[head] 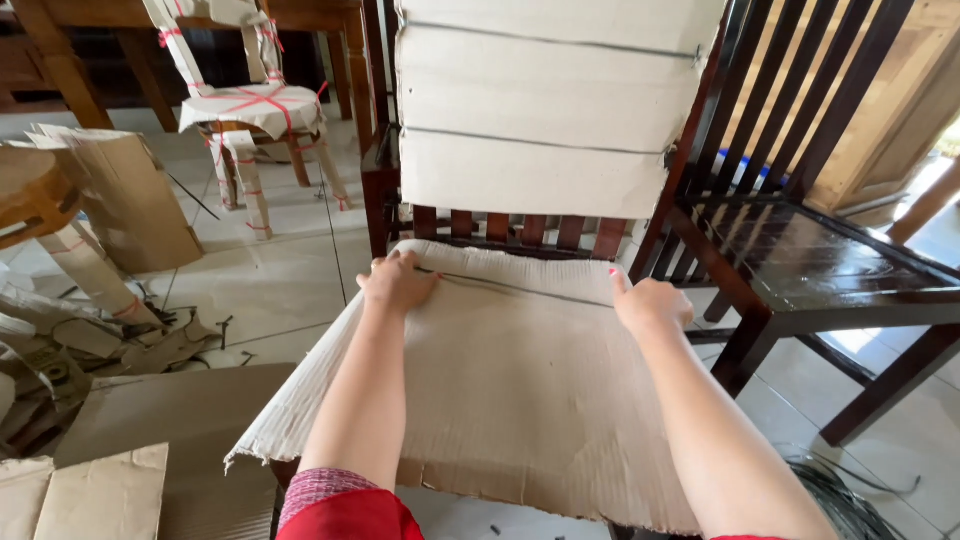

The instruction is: The person assembles a chair seat by cutting and attaching metal strips to a cardboard base. They use scissors to trim the strips and secure them to the cardboard, then place the assembled seat onto a wooden chair frame.

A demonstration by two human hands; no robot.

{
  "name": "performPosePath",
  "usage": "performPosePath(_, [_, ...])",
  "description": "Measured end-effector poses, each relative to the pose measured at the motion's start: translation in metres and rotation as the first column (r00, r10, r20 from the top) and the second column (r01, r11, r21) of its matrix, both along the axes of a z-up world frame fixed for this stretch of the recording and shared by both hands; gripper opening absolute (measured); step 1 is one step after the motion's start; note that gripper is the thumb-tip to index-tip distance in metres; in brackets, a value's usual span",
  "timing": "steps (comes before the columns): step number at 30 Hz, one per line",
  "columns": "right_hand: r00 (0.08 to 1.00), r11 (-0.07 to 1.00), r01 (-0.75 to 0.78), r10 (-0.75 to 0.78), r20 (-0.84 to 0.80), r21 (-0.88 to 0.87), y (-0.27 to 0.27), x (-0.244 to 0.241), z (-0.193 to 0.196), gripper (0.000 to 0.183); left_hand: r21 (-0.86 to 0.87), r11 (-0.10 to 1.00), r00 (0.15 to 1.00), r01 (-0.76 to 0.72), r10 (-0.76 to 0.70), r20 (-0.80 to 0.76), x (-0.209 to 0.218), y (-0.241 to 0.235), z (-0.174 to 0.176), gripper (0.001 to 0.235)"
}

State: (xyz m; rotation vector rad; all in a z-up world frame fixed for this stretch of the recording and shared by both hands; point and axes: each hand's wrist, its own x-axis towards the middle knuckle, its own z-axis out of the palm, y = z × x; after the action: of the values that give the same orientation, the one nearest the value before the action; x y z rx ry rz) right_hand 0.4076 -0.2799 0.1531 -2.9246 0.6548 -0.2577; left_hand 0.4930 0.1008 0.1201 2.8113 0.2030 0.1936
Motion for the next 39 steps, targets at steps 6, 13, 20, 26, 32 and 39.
performPosePath(6, [0.999, 0.932, 0.011, -0.023, 0.028, 0.361, -0.058, 0.014, 0.006, 0.023, -0.082, 0.997, 0.989, -0.012, 0.023, 0.143, 0.052, 0.024, -0.048, 0.017])
performPosePath(13, [0.999, 0.766, 0.011, -0.029, 0.017, 0.643, -0.047, -0.049, 0.051, 0.028, -0.008, 0.998, 0.992, 0.055, -0.054, 0.113, 0.023, 0.012, -0.03, 0.024])
performPosePath(20, [0.999, 0.872, 0.007, 0.012, -0.034, 0.49, -0.094, 0.035, -0.015, 0.016, -0.044, 0.929, 0.93, 0.368, -0.367, 0.024, -0.005, -0.057, -0.015, 0.04])
performPosePath(26, [0.979, 0.831, -0.118, 0.007, 0.203, 0.544, -0.076, 0.015, 0.004, 0.028, -0.006, 0.786, 0.785, 0.619, -0.618, -0.04, -0.052, -0.185, 0.012, 0.077])
performPosePath(32, [0.93, 0.645, -0.362, 0.204, 0.305, 0.673, -0.037, -0.029, 0.045, 0.04, -0.105, 0.724, 0.729, 0.681, -0.658, 0.189, -0.025, -0.288, -0.026, 0.062])
performPosePath(39, [0.936, 0.781, -0.22, 0.0, 0.352, 0.584, -0.068, 0.005, 0.009, 0.026, -0.498, 0.576, 0.758, 0.648, -0.546, 0.356, 0.012, -0.287, -0.075, 0.03])
